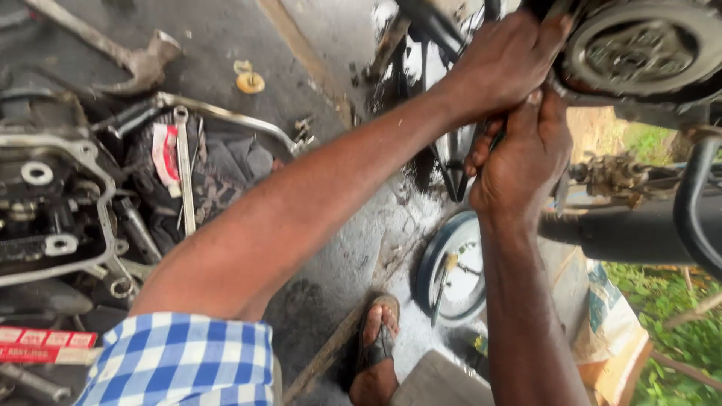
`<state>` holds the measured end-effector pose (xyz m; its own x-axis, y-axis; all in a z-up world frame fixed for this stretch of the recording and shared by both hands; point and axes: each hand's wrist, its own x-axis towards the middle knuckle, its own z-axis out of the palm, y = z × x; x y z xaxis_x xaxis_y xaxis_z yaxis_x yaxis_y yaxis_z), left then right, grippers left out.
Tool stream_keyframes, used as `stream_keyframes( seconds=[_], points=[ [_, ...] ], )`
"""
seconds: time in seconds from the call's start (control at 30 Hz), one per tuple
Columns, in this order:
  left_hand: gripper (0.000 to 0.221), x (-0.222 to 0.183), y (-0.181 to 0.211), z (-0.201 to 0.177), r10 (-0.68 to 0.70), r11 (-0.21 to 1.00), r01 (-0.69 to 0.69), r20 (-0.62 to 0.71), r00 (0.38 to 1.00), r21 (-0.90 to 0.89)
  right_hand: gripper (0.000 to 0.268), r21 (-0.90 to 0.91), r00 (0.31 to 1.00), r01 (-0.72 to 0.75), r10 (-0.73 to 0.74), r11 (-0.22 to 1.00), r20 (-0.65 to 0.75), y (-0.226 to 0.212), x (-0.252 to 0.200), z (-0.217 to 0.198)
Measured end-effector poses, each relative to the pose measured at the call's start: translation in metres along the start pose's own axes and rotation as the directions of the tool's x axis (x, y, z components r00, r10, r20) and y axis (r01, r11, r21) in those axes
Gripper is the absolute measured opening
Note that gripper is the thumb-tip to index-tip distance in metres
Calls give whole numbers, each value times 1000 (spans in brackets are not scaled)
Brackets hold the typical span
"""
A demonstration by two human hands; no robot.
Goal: Repairing and servicing the engine components, specifically the clutch assembly, of a motorcycle.
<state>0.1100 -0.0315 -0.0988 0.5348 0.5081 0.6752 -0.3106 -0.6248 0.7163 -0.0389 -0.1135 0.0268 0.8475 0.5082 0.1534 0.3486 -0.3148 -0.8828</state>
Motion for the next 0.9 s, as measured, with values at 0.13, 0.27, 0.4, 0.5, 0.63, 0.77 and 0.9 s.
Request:
stream_keyframes(
  seconds=[0.13, 0.27, 0.4, 0.5, 0.63, 0.77, 0.9],
  points=[
    [41, 13, 18, -15, -91, 996, 92, 67, 994, -19, 23, 309, 981, -185, 191, 933, 11, -12, -1, 10],
    [37, 1, 38, -47, -193, 977, 207, 210, 958, -44, 26, 191, 988, -149, 152, 970, -4, -1, -7, 8],
    [37, -5, 39, -47, -207, 965, 248, 324, 923, -91, 32, 123, 987, 150, -156, 981, 40, 12, -10, 9],
    [33, -8, 29, -29, -200, 965, 232, 225, 953, -121, 26, 239, 998, -65, 62, 969, 21, -9, -16, 13],
    [30, 1, 24, -39, -119, 993, 120, 185, 976, 7, 27, 158, 986, -157, 163, 975, -21, -16, -40, 8],
    [27, -4, 20, -29, -194, 978, 208, 241, 951, -31, 32, 204, 995, -98, 93, 974, 31, -13, -77, -15],
    [26, -3, 34, -42, -200, 977, 211, 185, 962, -41, 29, 221, 995, -95, 90, 971, 34, -14, -93, -36]
  ],
)
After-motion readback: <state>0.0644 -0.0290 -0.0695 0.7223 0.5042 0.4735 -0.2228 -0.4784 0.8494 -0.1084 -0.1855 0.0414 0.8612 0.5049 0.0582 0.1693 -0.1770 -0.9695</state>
